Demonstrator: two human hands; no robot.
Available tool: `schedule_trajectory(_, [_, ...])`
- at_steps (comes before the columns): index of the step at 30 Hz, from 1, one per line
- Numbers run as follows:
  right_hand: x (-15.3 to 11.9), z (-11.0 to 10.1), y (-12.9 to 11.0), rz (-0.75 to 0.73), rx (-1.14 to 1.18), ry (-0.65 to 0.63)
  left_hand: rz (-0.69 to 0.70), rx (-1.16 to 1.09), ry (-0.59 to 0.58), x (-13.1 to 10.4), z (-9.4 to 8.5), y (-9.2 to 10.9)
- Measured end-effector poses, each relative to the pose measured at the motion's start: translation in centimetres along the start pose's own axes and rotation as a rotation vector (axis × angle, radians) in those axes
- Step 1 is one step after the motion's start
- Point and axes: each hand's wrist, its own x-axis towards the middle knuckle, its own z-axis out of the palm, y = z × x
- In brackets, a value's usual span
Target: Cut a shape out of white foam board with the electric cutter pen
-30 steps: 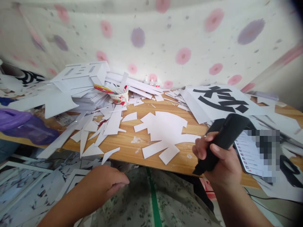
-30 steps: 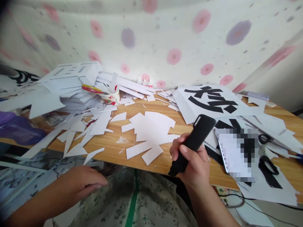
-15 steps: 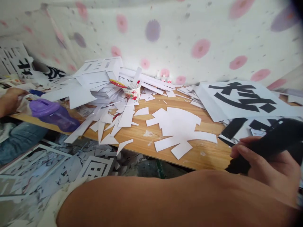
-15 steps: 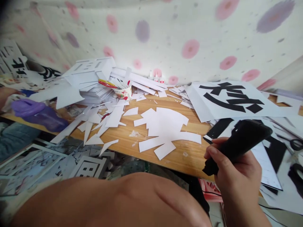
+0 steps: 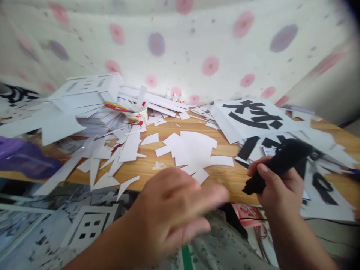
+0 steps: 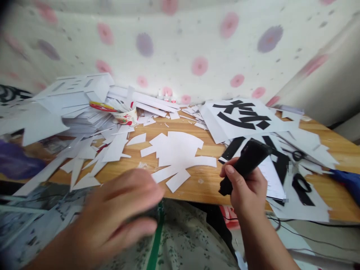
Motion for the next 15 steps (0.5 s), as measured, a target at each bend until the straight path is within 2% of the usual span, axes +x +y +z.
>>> schedule_trajectory(1, [0.3, -0.3, 0.1, -0.04, 0.012, -0.009, -0.037, 0.041, 0.045, 0.6, 1.7, -0.7])
schedule_trajectory(3, [1.0, -0.7, 0.3, -0.126, 0.064, -0.009, -0.254, 0.125, 0.05, 0.8, 5.3, -2.0])
schedule_trajectory(5, [1.5, -1.0, 0.5, -0.177, 0.125, -0.015, -0.398, 0.152, -0.033, 0.6, 8.2, -2.8])
schedule_trajectory(7, [1.9, -1.0, 0.8, -0.178, 0.147, -0.029, -0.463, 0.168, -0.127, 0.6, 9.9, -3.3])
schedule_trajectory(10, [2.3, -0.8, 1.4, -0.161, 0.155, -0.055, -0.513, 0.205, -0.23, 1.5, 10.4, -3.3])
schedule_trajectory(15, [3.0, -1.0, 2.8, -0.158, 0.191, -0.092, -0.535, 0.224, -0.312, 3.2, 10.0, -3.0])
